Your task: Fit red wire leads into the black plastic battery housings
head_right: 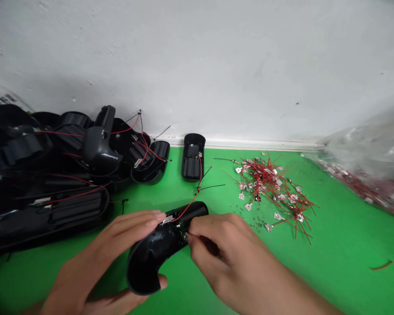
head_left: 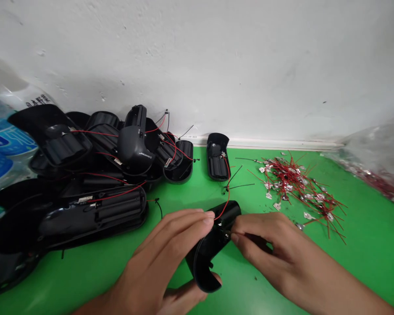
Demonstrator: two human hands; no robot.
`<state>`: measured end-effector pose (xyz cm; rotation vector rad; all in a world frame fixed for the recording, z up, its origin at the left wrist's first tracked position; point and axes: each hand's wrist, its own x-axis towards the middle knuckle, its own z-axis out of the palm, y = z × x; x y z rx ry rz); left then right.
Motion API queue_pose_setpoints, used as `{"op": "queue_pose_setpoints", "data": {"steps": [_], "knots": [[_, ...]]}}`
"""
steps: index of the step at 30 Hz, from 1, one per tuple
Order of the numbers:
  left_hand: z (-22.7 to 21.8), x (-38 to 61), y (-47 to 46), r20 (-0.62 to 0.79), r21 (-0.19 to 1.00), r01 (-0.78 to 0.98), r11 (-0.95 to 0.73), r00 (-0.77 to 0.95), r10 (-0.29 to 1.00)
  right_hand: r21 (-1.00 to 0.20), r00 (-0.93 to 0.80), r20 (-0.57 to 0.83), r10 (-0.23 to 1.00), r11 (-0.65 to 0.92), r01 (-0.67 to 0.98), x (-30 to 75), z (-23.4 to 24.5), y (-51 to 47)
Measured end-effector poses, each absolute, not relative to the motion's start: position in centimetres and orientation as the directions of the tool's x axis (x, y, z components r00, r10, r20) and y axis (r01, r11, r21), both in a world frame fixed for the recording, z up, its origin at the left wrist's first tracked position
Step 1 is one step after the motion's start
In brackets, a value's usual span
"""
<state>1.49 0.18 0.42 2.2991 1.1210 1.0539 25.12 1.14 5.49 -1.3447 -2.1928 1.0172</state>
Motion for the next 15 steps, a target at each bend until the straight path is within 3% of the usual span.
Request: {"op": "queue_pose_setpoints", "data": {"steps": [5,15], "knots": [[0.8,2.1,0.7,0.468,0.601,0.507,-0.618,0.404,0.786,-0.705,-0.493,-0.069,0.867,0.307,0.639,25.1,5.4,0.8],[-0.1,0.5,-0.2,0.528,0.634,0.362,-0.683,0.442,0.725,-0.642,-0.486,0.055,0.872,0.404,0.652,24.5,5.0,0.3]]}}
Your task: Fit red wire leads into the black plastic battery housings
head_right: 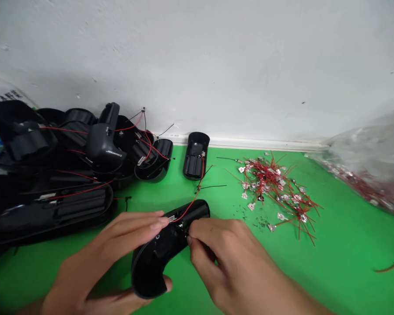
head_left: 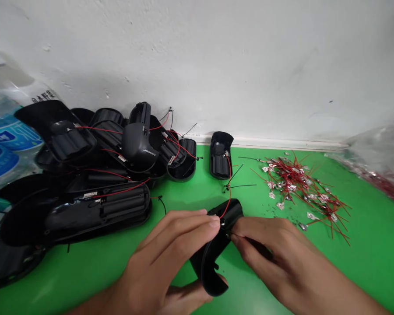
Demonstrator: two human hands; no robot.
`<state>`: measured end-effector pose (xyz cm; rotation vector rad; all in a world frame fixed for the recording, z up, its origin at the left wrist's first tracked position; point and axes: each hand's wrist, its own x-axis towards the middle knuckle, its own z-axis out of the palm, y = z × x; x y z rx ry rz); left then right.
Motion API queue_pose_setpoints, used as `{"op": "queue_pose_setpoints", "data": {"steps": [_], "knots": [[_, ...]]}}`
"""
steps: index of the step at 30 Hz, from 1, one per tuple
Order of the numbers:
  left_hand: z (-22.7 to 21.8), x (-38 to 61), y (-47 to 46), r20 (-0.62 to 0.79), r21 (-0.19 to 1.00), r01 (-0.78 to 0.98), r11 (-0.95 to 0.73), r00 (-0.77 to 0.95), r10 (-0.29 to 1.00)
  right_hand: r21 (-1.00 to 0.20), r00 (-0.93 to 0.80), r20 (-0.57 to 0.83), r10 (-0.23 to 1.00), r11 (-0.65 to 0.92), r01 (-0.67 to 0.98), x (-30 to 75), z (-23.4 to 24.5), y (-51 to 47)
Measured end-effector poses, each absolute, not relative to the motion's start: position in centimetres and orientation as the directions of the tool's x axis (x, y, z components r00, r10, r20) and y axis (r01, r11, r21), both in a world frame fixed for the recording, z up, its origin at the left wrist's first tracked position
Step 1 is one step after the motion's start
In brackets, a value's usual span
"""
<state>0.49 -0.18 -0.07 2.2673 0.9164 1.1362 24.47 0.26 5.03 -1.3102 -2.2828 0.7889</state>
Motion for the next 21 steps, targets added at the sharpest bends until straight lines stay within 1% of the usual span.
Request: {"op": "queue_pose_setpoints", "data": {"steps": [2,5,8,10,13,17,21], "knots": [[0.4,0.7,-0.4,0.533,0.636,0.359,-0.683,0.434,0.726,-0.630,-0.494,0.066,0.867,0.420,0.654,24.5,4.9,0.0],[0.7,1.1,-0.5,0.524,0.655,0.356,-0.667,0.422,0.740,-0.599,-0.511,0.043,0.858,0.432,0.674,24.7,4.7,-0.2],[0.4,1.6,-0.4,0.564,0.637,0.334,-0.695,0.413,0.715,-0.585,-0.522,0.031,0.852,0.439,0.682,24.8,4.8,-0.2],[0.3,1.9,-0.3,0.561,0.624,0.360,-0.693,0.411,0.719,-0.573,-0.525,0.003,0.851,0.432,0.697,24.8,5.1,-0.2],[0.6,2.5,-0.2,0.518,0.615,0.445,-0.651,0.395,0.759,-0.562,-0.527,-0.006,0.850,0.433,0.705,24.8,5.6,-0.3],[1.3,2.9,-0.3,0.559,0.568,0.470,-0.676,0.383,0.736,-0.542,-0.535,0.033,0.844,0.465,0.700,24.9,5.6,-0.6],[1.4,2.5,-0.6,0.609,0.529,0.459,-0.713,0.380,0.696,-0.516,-0.540,0.006,0.842,0.465,0.719,24.9,5.3,-1.0]]}}
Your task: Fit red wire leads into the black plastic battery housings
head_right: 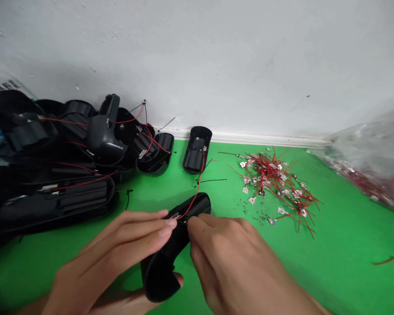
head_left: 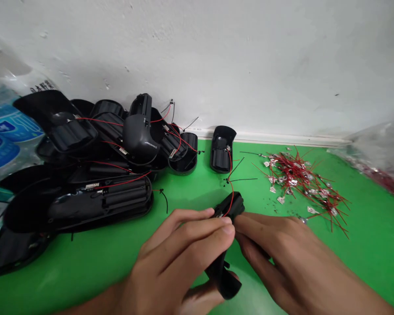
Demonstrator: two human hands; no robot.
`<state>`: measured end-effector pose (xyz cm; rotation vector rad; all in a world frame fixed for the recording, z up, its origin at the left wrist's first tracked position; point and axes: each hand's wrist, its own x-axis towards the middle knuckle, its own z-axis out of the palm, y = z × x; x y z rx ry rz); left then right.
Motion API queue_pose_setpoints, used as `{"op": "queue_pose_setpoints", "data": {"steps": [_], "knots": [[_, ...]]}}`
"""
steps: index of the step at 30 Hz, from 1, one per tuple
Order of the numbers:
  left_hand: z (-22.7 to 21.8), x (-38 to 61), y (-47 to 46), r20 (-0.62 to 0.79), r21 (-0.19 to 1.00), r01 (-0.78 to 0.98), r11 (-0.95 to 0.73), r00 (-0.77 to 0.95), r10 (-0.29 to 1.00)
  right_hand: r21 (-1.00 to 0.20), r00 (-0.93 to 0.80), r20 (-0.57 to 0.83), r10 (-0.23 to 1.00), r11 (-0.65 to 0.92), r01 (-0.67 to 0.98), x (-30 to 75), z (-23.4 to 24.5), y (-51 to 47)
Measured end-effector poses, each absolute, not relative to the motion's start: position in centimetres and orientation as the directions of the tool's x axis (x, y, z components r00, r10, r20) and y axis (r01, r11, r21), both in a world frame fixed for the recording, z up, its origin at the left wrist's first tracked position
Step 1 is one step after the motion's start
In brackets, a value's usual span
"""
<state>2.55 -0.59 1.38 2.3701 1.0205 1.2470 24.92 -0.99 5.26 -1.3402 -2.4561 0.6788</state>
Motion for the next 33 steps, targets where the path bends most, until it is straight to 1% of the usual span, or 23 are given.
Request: {"op": "queue_pose_setpoints", "data": {"steps": [3,7,9,12,16,18,21,24,26,30,33], "knots": [[1.2,2.1,-0.8,0.626,0.515,0.418,-0.748,0.412,0.661,-0.468,-0.525,-0.005,0.851,0.462,0.753,25.0,5.2,-1.2],[0.7,2.0,-0.4,0.616,0.590,0.358,-0.724,0.380,0.690,-0.369,-0.541,0.041,0.840,0.516,0.773,25.3,4.7,-0.3],[0.4,1.9,0.1,0.620,0.618,0.343,-0.707,0.340,0.707,-0.366,-0.565,0.046,0.824,0.541,0.758,25.6,4.6,0.5],[-0.1,1.7,0.6,0.619,0.625,0.358,-0.694,0.315,0.720,-0.384,-0.599,0.053,0.799,0.570,0.726,26.2,4.5,1.5],[-0.2,1.5,0.7,0.601,0.644,0.366,-0.672,0.302,0.740,-0.275,-0.668,0.120,0.735,0.671,0.689,26.5,4.7,1.6],[-0.2,1.5,0.7,0.602,0.639,0.367,-0.676,0.309,0.737,-0.246,-0.695,0.129,0.707,0.702,0.668,26.4,4.8,1.4],[-0.3,1.6,0.5,0.606,0.622,0.375,-0.687,0.325,0.726,-0.274,-0.695,0.121,0.709,0.697,0.663,26.2,4.8,1.1],[-0.3,1.6,0.3,0.598,0.640,0.361,-0.679,0.322,0.734,-0.322,-0.681,0.091,0.726,0.669,0.670,26.0,4.9,0.9],[-0.3,1.6,0.2,0.589,0.649,0.358,-0.671,0.321,0.741,-0.313,-0.684,0.068,0.726,0.667,0.676,26.0,4.9,0.7],[-0.1,1.8,0.1,0.575,0.666,0.354,-0.657,0.318,0.754,-0.180,-0.698,0.111,0.708,0.705,0.686,26.0,4.9,0.3],[-0.1,2.0,0.2,0.572,0.688,0.330,-0.647,0.302,0.762,-0.109,-0.703,0.148,0.695,0.718,0.687,26.0,5.0,0.3]]}}
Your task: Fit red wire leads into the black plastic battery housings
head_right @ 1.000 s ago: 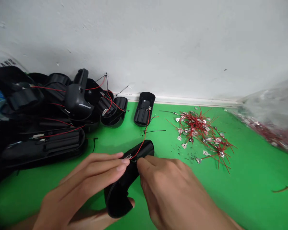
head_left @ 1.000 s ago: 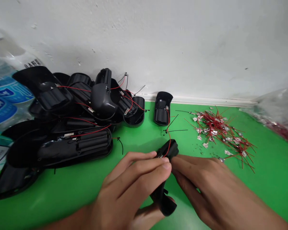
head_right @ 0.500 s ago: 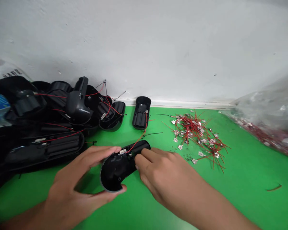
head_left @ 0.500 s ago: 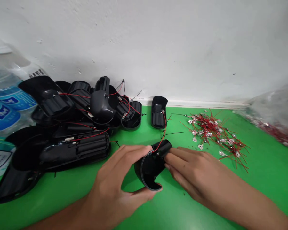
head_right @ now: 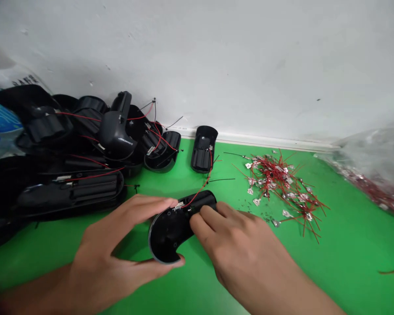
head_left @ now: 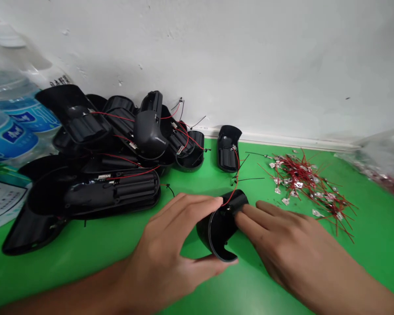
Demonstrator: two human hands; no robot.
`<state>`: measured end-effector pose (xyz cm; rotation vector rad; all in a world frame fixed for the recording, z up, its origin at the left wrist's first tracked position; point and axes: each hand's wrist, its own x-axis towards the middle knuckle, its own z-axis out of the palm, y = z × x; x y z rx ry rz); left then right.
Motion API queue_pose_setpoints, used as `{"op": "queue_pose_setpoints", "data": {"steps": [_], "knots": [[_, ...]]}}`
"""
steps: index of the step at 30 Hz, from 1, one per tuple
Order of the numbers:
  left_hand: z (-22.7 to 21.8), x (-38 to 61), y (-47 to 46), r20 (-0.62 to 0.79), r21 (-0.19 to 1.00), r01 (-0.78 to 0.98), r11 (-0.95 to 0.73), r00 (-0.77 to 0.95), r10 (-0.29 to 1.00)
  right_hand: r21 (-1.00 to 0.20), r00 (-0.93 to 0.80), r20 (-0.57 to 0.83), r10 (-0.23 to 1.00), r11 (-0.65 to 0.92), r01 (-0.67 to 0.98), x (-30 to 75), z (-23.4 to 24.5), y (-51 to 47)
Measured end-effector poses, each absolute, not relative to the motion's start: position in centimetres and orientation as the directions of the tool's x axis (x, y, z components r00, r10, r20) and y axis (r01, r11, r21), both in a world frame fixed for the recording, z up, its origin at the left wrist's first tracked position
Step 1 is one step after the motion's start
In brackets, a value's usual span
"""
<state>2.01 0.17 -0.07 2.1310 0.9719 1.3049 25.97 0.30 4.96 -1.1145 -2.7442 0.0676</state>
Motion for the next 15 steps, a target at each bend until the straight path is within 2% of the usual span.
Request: {"op": "queue_pose_setpoints", "data": {"steps": [4,10,15], "knots": [[0.10,2.10,0.24,0.560,0.709,0.319,-0.629,0.288,0.777,-0.052,-0.724,0.168,0.669,0.740,0.671,25.68,5.26,0.54],[0.44,2.00,0.17,0.581,0.679,0.333,-0.654,0.299,0.757,0.035,-0.736,0.174,0.654,0.743,0.669,25.33,5.63,0.86],[0.47,2.21,0.31,0.565,0.695,0.337,-0.635,0.291,0.772,0.065,-0.767,0.153,0.623,0.768,0.637,25.16,5.85,1.15]]}}
